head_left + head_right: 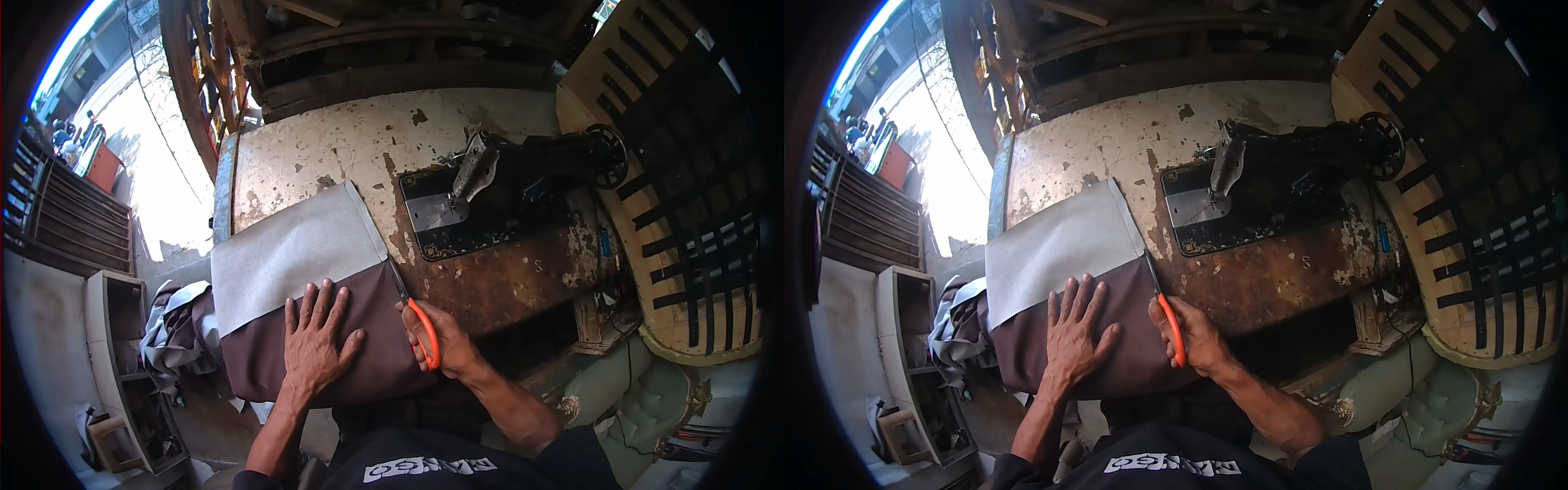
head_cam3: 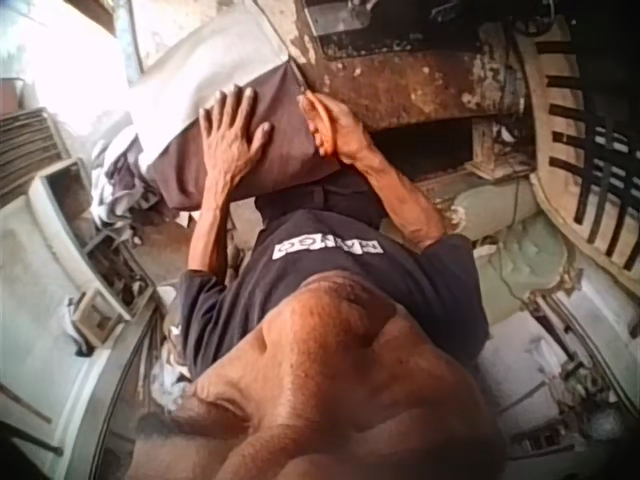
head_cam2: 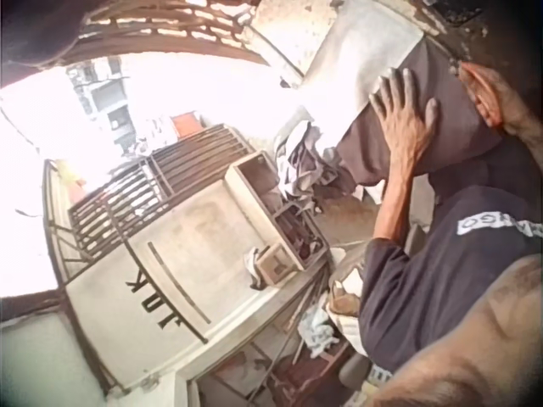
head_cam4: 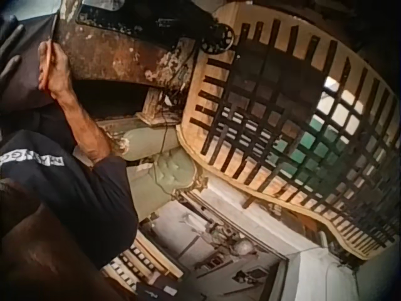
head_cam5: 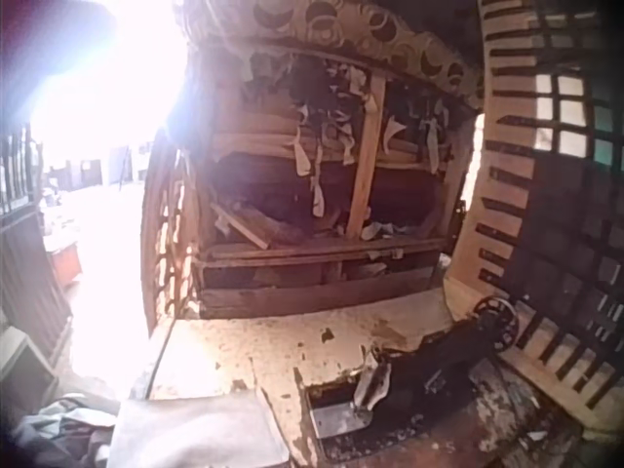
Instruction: The person fits a fabric cover onto a foam cushion, uses a sewing machine to join fabric pieces, and trims the material using scissors.
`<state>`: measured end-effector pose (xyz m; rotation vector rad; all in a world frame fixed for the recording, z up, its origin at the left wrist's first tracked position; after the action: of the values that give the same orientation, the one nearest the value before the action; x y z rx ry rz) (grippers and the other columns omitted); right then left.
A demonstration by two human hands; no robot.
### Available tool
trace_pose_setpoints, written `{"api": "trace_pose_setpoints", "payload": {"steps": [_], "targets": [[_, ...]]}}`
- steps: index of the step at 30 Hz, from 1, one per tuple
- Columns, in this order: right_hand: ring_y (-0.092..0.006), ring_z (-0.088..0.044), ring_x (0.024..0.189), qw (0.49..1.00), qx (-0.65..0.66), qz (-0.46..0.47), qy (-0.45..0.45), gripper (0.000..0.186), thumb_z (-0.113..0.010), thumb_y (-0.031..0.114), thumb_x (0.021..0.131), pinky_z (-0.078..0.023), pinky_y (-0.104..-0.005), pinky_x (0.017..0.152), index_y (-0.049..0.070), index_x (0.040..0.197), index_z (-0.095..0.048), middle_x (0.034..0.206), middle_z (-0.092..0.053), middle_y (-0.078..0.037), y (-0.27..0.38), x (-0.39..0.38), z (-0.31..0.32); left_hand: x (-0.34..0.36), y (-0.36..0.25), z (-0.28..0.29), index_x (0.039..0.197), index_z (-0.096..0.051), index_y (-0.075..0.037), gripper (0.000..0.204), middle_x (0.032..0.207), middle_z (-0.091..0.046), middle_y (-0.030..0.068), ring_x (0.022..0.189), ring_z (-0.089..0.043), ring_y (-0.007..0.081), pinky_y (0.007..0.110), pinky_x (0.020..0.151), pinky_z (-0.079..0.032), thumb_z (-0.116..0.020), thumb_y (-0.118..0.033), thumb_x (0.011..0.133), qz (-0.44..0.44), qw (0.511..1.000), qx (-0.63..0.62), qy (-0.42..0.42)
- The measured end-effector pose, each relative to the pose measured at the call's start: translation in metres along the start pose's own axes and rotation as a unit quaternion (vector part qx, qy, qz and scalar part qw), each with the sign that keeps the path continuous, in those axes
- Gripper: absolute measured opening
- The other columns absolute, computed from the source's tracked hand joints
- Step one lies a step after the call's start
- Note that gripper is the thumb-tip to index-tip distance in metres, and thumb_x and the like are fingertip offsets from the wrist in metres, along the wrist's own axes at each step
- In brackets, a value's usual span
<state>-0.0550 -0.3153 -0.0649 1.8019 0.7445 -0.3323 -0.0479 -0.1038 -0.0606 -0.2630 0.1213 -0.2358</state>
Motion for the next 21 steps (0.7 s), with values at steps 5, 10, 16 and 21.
{"api": "trace_pose_setpoints", "payload": {"steps": [5,10,16,21], "targets": [[-0.0041,-0.053,0.056,0.989,-0.111,0.091,-0.023,0.060,-0.064,0.042,0.101,-0.050,-0.0198,0.049,0.002,0.143,-0.048,0.080,-0.052,0.002,0.001,0.002,-0.008,0.000,-0.001,-0.001,0.158,-0.040,-0.020,0.074,0.167,-0.029,0.0103,0.157,-0.018,0.0310,0.053,0.127,-0.006,-0.058,-0.054,0.094,0.000,1.000,-0.004,-0.007],[-0.0036,-0.057,0.076,0.993,-0.113,0.039,0.003,0.041,-0.060,0.010,0.102,-0.051,-0.0200,0.057,0.006,0.140,-0.046,0.095,-0.060,0.001,0.002,0.004,-0.021,-0.003,0.005,0.000,0.157,-0.042,-0.021,0.074,0.166,-0.031,0.0102,0.156,-0.020,0.0311,0.054,0.126,-0.007,-0.058,-0.055,0.094,0.006,1.000,-0.001,-0.010],[-0.0126,-0.059,0.078,0.950,-0.023,0.310,-0.031,0.051,-0.067,0.024,0.101,-0.052,-0.0289,0.068,0.004,0.142,-0.043,0.097,-0.057,-0.006,0.027,0.033,-0.040,0.077,0.032,0.030,0.130,-0.061,-0.005,0.041,0.129,-0.060,0.0170,0.118,-0.057,0.0370,0.048,0.103,-0.044,-0.064,-0.027,0.095,-0.028,0.965,-0.204,-0.160],[-0.0052,-0.049,0.077,0.935,-0.106,0.339,0.010,0.069,-0.067,0.025,0.097,-0.046,-0.0181,0.065,0.014,0.155,-0.031,0.103,-0.048,0.001,0.006,0.077,-0.037,0.200,0.039,0.041,0.120,-0.064,-0.001,0.044,0.113,-0.067,0.0221,0.112,-0.063,0.0379,0.046,0.096,-0.050,-0.067,-0.035,0.093,0.037,0.964,-0.106,-0.240]]}}
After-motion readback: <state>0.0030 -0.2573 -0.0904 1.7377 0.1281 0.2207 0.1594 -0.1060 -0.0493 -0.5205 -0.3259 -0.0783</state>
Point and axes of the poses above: each hand's wrist, its own x-axis towards the middle knuckle, its own z-axis out of the back of the hand, y = z × x, the point moved 5 cm from there along x, towards the middle knuckle
